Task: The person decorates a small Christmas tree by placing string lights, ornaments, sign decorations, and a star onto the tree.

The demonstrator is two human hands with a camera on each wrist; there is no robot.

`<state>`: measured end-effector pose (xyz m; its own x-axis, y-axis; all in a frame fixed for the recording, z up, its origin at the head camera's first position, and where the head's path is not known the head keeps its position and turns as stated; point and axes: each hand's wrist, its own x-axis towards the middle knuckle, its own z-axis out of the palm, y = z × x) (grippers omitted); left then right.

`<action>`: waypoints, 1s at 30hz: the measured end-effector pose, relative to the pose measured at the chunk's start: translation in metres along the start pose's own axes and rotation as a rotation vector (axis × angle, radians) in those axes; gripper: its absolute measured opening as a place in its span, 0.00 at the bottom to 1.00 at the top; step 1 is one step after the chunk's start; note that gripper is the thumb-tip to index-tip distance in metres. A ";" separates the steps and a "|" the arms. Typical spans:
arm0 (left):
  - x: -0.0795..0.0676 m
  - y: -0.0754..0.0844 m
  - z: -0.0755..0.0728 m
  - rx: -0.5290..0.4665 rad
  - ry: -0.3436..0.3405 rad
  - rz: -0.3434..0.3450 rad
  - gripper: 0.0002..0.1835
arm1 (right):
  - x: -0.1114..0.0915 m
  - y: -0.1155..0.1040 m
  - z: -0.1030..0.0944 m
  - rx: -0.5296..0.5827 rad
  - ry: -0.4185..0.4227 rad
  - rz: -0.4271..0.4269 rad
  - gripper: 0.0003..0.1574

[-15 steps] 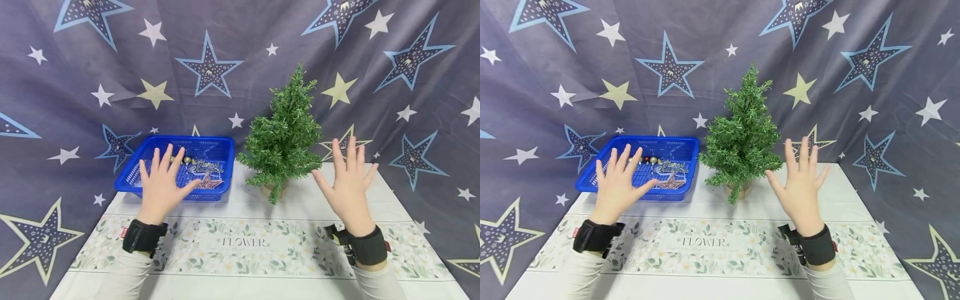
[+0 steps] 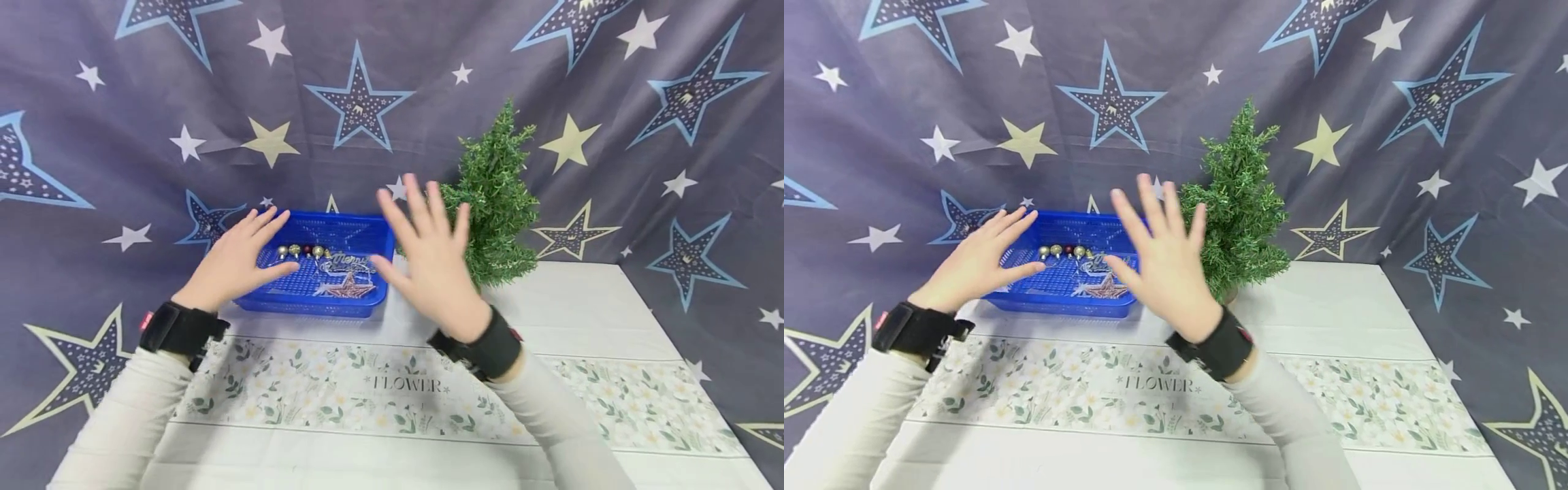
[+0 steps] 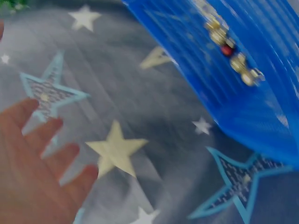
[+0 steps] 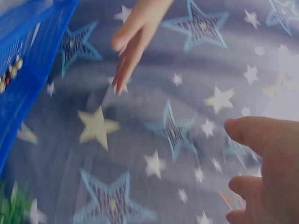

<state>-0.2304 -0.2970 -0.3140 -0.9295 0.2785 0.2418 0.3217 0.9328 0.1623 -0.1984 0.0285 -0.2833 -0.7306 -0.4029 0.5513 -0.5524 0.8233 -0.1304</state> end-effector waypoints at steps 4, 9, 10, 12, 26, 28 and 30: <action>0.015 -0.027 -0.007 -0.022 -0.188 0.009 0.50 | 0.041 -0.033 0.027 0.026 -0.171 -0.055 0.52; 0.034 -0.049 -0.010 -0.078 -0.354 0.029 0.48 | 0.091 -0.051 0.066 0.155 -0.427 -0.016 0.47; 0.038 -0.053 -0.009 -0.095 -0.380 0.036 0.47 | 0.100 -0.053 0.075 0.175 -0.475 -0.001 0.47; 0.044 -0.061 -0.004 -0.115 -0.444 0.042 0.45 | 0.116 -0.055 0.094 0.207 -0.577 0.029 0.45; 0.075 -0.097 0.033 0.012 -0.858 -0.066 0.42 | 0.149 -0.075 0.190 0.288 -1.107 -0.069 0.39; 0.076 -0.094 0.036 0.081 -0.874 -0.048 0.40 | 0.150 -0.079 0.198 0.262 -1.142 -0.060 0.38; 0.074 -0.089 0.037 0.153 -0.869 -0.053 0.37 | 0.150 -0.084 0.205 0.220 -1.149 -0.108 0.37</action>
<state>-0.3346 -0.3508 -0.3460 -0.7710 0.2512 -0.5851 0.3045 0.9525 0.0078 -0.3436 -0.1826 -0.3583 -0.5462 -0.6830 -0.4849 -0.6091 0.7213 -0.3299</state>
